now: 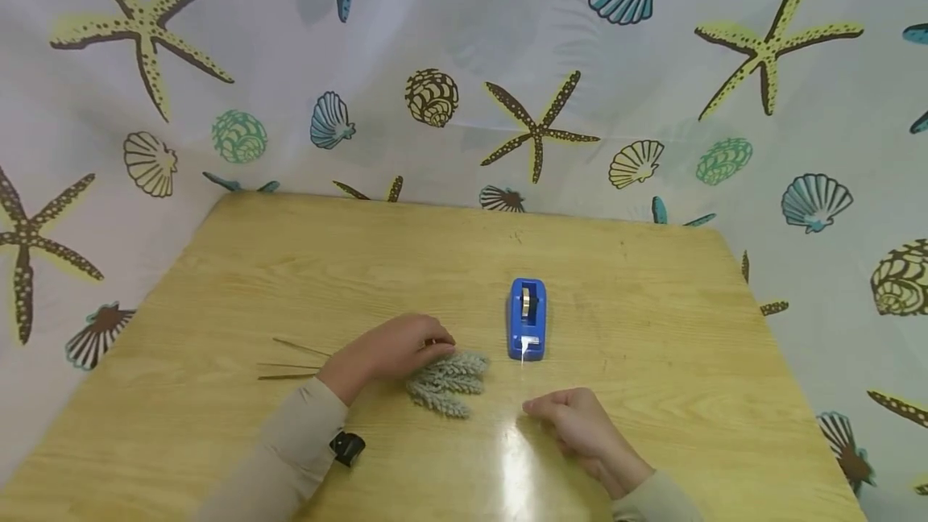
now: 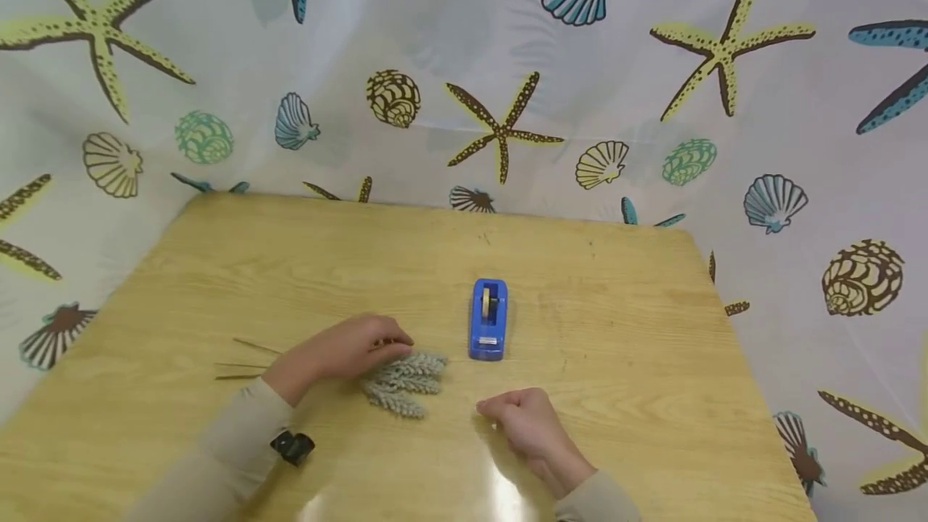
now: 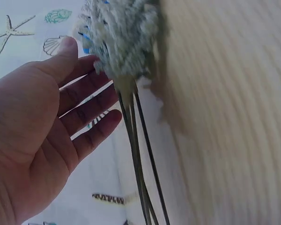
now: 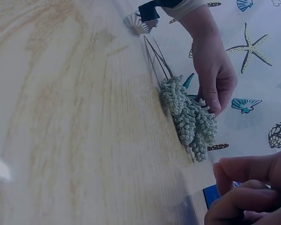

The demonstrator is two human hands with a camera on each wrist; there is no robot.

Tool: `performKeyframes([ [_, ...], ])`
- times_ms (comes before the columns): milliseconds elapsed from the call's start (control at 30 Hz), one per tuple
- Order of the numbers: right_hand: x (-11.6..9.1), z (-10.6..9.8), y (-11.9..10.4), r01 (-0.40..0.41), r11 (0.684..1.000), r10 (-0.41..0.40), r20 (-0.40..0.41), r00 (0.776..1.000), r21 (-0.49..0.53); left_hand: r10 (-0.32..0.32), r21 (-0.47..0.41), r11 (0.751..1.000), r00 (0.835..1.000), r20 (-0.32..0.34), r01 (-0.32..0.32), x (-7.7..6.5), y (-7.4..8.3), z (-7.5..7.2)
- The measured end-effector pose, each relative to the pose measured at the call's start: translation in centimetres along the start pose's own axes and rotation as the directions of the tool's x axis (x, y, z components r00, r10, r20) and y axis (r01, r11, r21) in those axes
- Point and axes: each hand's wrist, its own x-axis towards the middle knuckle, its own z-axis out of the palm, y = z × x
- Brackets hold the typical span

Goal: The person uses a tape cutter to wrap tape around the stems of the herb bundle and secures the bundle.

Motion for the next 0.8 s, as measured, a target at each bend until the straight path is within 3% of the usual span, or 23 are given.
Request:
performKeyframes([
  [167,-0.1,0.3,0.1,-0.016,1.0,0.016,0.039,0.999,0.001,-0.075,0.004,0.997,0.997,0.007,0.075,-3.4,-1.5,-0.7],
  [433,0.3,-1.0,-0.6,-0.022,1.0,0.021,0.057,0.998,0.008,-0.24,-0.139,0.963,0.969,-0.05,0.231,-6.7,-4.8,-3.2],
  [567,0.3,-1.1,-0.7,-0.037,0.999,0.036,0.082,0.996,0.012,-0.253,-0.138,0.96,0.967,-0.04,0.245,-7.6,-5.6,-3.1],
  [800,0.3,-0.8,-0.4,-0.058,0.998,0.054,0.112,0.992,0.025,-0.255,-0.126,0.96,0.966,-0.036,0.249,-8.7,-5.7,-2.3],
])
